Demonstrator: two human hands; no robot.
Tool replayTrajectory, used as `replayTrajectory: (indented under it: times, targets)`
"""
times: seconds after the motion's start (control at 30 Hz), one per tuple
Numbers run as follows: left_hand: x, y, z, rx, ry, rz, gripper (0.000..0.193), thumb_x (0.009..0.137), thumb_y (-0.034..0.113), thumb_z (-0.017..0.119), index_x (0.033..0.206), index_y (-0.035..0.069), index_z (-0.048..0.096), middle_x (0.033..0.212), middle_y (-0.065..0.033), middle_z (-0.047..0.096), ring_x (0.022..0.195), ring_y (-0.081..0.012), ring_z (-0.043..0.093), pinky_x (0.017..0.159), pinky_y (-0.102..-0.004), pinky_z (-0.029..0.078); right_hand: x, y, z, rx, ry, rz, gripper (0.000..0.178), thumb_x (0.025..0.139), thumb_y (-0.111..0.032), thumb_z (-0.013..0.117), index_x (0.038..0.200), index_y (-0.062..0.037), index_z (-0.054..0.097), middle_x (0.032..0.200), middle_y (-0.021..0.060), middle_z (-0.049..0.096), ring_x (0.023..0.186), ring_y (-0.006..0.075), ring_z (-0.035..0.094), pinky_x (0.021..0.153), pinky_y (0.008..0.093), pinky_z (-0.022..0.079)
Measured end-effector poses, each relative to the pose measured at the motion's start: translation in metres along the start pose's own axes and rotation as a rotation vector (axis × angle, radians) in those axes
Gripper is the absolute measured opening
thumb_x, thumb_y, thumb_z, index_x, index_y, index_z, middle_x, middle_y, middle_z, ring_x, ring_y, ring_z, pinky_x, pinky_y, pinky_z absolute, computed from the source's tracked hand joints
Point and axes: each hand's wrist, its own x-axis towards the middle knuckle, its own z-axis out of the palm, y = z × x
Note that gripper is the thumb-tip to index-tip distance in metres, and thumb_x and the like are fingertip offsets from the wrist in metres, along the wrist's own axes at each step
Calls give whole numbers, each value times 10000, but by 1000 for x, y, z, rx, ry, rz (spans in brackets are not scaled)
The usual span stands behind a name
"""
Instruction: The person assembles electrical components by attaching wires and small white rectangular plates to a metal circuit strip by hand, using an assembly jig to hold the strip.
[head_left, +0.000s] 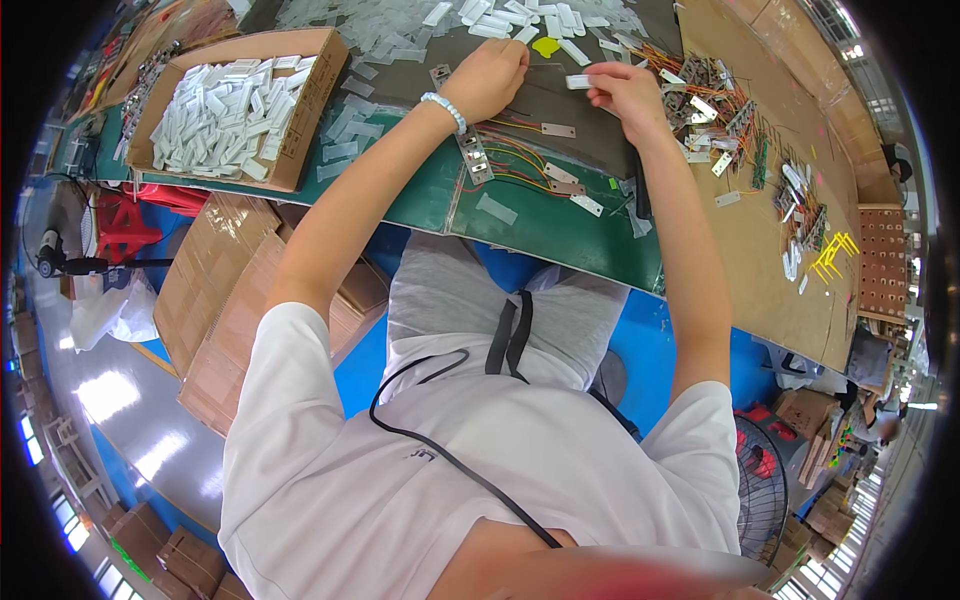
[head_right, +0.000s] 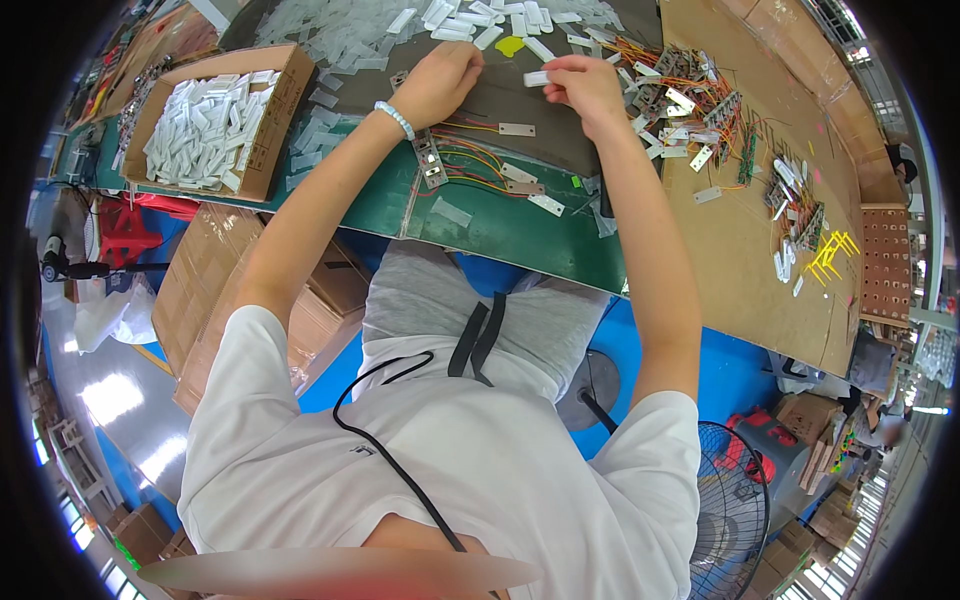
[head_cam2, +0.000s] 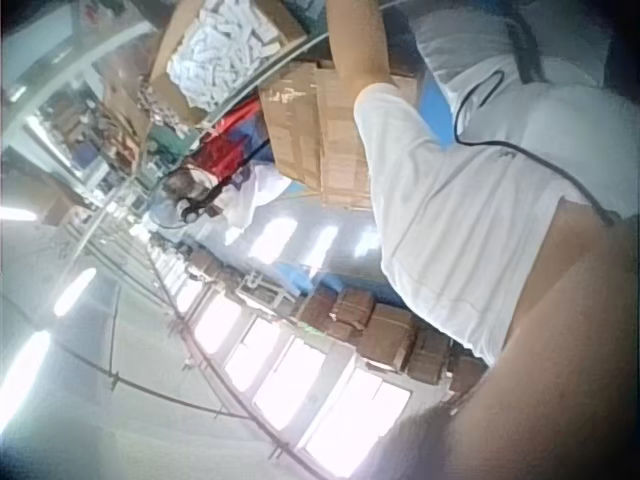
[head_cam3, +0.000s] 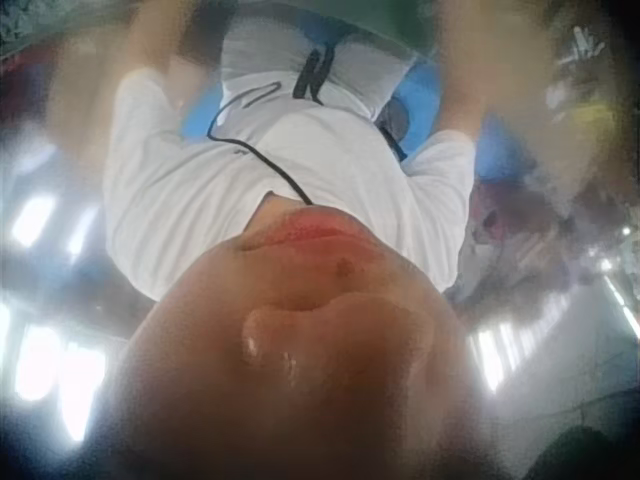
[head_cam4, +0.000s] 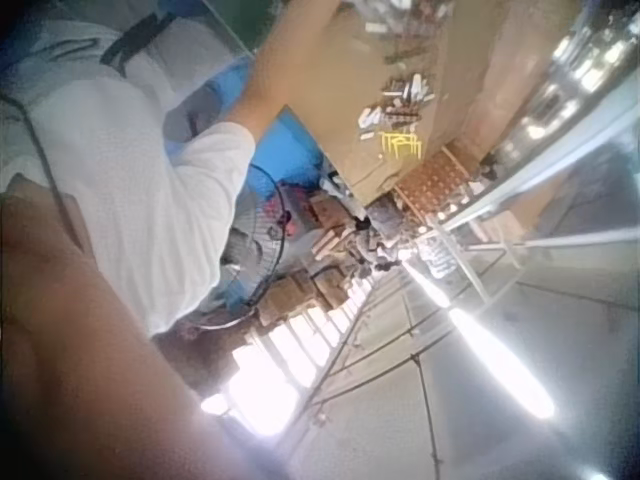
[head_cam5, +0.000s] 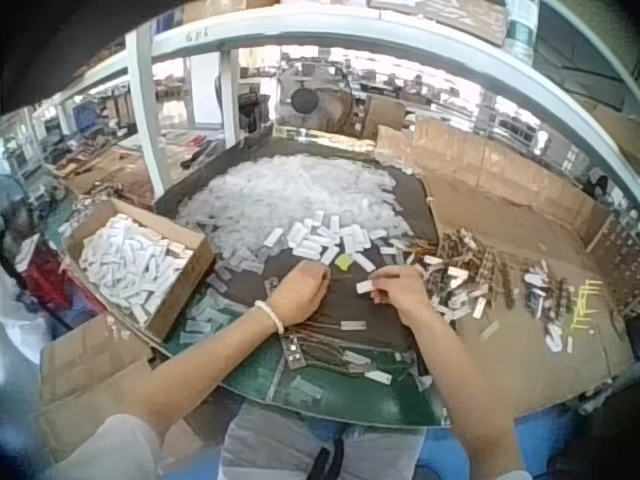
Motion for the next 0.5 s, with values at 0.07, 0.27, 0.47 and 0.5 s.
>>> replayTrajectory:
  times: [0.07,0.27,0.47,0.5]
  targets:
    - [0,7,0,46,52,5,128,910,92,611,1000,13,567,953,-178,634,953,-392,611,853,-462,506,1,5,6,311,-70,143,233,891,-87,717,1014,108,687,962,142,673,760,231,679,725,313,613]
    - [-4,15,-2,194,60,176,118,894,33,584,1005,8,554,929,-189,638,907,-396,626,815,-455,528,1,11,25,458,-120,114,273,918,-110,732,1072,109,680,1046,155,686,876,245,703,775,315,620]
    - [3,11,-14,-493,-134,-400,144,934,62,625,1060,-5,645,937,-124,718,818,-204,716,758,-309,571,-1,10,31,237,-111,-24,198,925,-28,691,1083,92,688,1018,157,710,825,221,723,751,297,621]
    - [3,8,-14,-494,-135,-401,144,934,62,625,1060,-5,645,937,-124,718,818,-204,716,758,-309,571,-1,9,32,200,-112,-62,197,924,-28,691,1084,87,690,991,151,713,793,213,725,742,295,621]
